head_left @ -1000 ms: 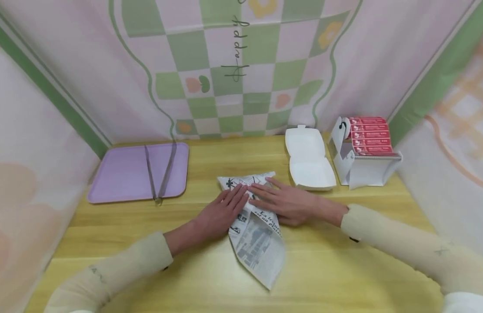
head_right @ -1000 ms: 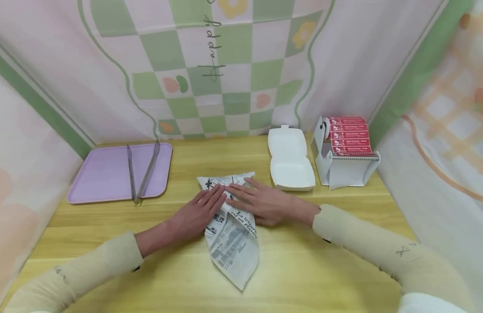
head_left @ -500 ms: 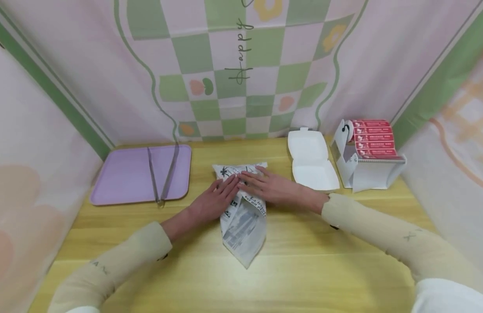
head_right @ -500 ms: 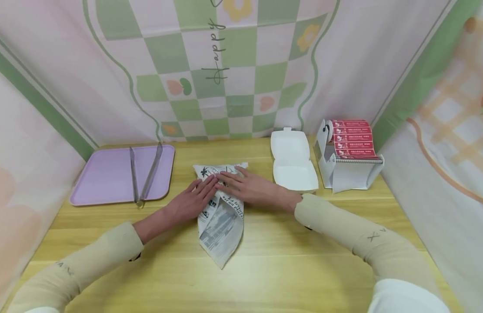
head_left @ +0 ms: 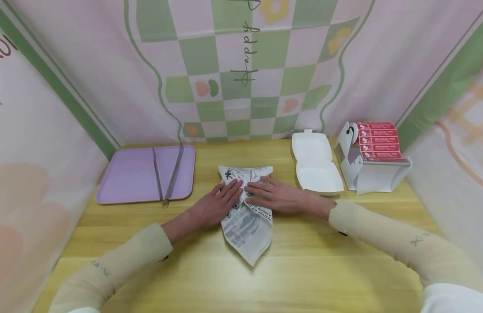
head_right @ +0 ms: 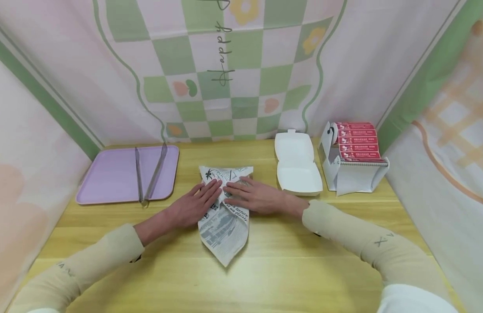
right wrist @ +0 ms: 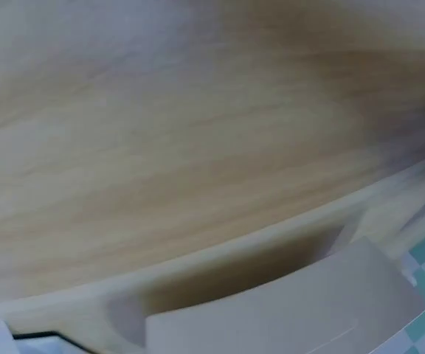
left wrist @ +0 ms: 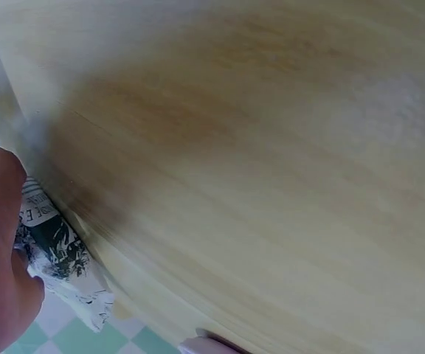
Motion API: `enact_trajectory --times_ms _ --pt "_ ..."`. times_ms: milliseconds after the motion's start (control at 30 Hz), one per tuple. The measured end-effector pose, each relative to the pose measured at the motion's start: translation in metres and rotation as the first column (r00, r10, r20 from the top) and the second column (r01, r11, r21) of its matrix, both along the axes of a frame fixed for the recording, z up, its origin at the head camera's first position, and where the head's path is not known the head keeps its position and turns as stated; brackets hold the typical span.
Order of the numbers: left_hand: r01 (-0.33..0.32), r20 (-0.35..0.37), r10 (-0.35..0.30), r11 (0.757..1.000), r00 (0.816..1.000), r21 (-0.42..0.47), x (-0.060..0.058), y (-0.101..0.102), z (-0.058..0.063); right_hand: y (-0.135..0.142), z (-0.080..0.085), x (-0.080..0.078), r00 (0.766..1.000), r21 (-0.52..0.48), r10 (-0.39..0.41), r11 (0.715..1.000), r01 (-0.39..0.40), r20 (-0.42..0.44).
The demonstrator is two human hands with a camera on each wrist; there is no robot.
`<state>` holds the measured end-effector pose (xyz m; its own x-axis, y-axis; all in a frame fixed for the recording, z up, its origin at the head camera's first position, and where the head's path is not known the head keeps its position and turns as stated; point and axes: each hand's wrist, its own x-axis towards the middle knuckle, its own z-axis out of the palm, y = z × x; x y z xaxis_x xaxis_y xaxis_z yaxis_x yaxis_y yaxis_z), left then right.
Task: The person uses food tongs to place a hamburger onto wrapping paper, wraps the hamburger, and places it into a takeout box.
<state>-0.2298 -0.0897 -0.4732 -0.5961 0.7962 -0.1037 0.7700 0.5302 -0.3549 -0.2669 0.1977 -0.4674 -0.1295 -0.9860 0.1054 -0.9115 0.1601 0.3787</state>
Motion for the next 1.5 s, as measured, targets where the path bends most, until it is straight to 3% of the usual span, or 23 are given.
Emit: enact_trajectory --times_ms 167,300,500,700,933,1033,1100,1133,1167,1200,1267,1300,1367,1400,1433,1500 --pt "0.018 -0.014 -0.018 1.0 1.0 0.018 0.001 -0.003 0.0 0.006 -0.004 -0.002 0.995 -0.006 0.039 0.999 -0.04 -0.09" --pt "0.005 0.017 -0.006 0.999 1.0 0.04 0.0 -0.003 -0.001 0.01 -0.008 0.001 0.985 -0.008 0.047 0.999 -0.049 -0.167" --pt "-0.029 0.073 0.024 0.997 0.997 0.068 0.0 0.001 -0.004 0.013 -0.012 0.007 0.97 -0.158 0.085 0.98 -0.123 -0.229" --pt "-0.082 0.139 0.066 0.991 0.988 0.109 0.001 0.003 -0.003 0.02 -0.019 0.006 0.984 -0.294 0.111 0.944 -0.149 -0.141" --pt "-0.103 0.173 0.082 0.988 0.982 0.115 0.001 0.004 -0.001 0.017 -0.024 0.008 0.99 -0.467 0.091 0.874 -0.131 -0.106" --pt "-0.105 0.179 0.082 0.987 0.98 0.12 0.002 0.006 0.0 0.017 -0.021 0.015 0.998 -0.5 0.048 0.864 -0.064 -0.045" --pt "-0.121 0.182 0.099 0.986 0.978 0.116 0.003 0.006 0.0 0.015 -0.015 0.025 0.995 -0.519 -0.024 0.852 0.069 0.092" --pt "-0.13 0.185 0.106 0.984 0.977 0.124 0.005 0.009 -0.001 0.014 -0.011 0.033 0.98 -0.514 -0.081 0.842 0.166 0.183" --pt "-0.141 0.185 0.115 0.981 0.976 0.134 0.007 0.011 -0.002 0.012 -0.007 0.042 0.947 -0.494 -0.15 0.824 0.278 0.283" --pt "-0.155 0.183 0.128 0.977 0.975 0.145 0.009 0.014 -0.002 0.008 -0.001 0.051 0.895 -0.455 -0.226 0.797 0.398 0.385" --pt "-0.18 0.143 0.157 0.97 0.977 0.163 0.014 0.02 -0.003 -0.005 0.008 0.066 0.75 -0.334 -0.394 0.715 0.613 0.531" --pt "-0.193 0.115 0.174 0.965 0.978 0.18 0.015 0.023 -0.003 -0.012 0.01 0.07 0.683 -0.264 -0.479 0.676 0.688 0.552" --pt "-0.222 0.061 0.215 0.954 0.975 0.199 0.019 0.03 -0.004 -0.025 0.011 0.07 0.589 -0.158 -0.615 0.61 0.777 0.524" --pt "-0.243 0.048 0.238 0.949 0.97 0.199 0.02 0.034 -0.003 -0.029 0.01 0.068 0.563 -0.124 -0.669 0.585 0.802 0.485" --pt "-0.264 0.043 0.261 0.944 0.964 0.195 0.021 0.039 -0.003 -0.031 0.008 0.065 0.555 -0.105 -0.712 0.571 0.814 0.431" --pt "-0.313 0.069 0.305 0.933 0.95 0.179 0.023 0.049 -0.003 -0.03 0.002 0.057 0.568 -0.106 -0.761 0.567 0.817 0.313"
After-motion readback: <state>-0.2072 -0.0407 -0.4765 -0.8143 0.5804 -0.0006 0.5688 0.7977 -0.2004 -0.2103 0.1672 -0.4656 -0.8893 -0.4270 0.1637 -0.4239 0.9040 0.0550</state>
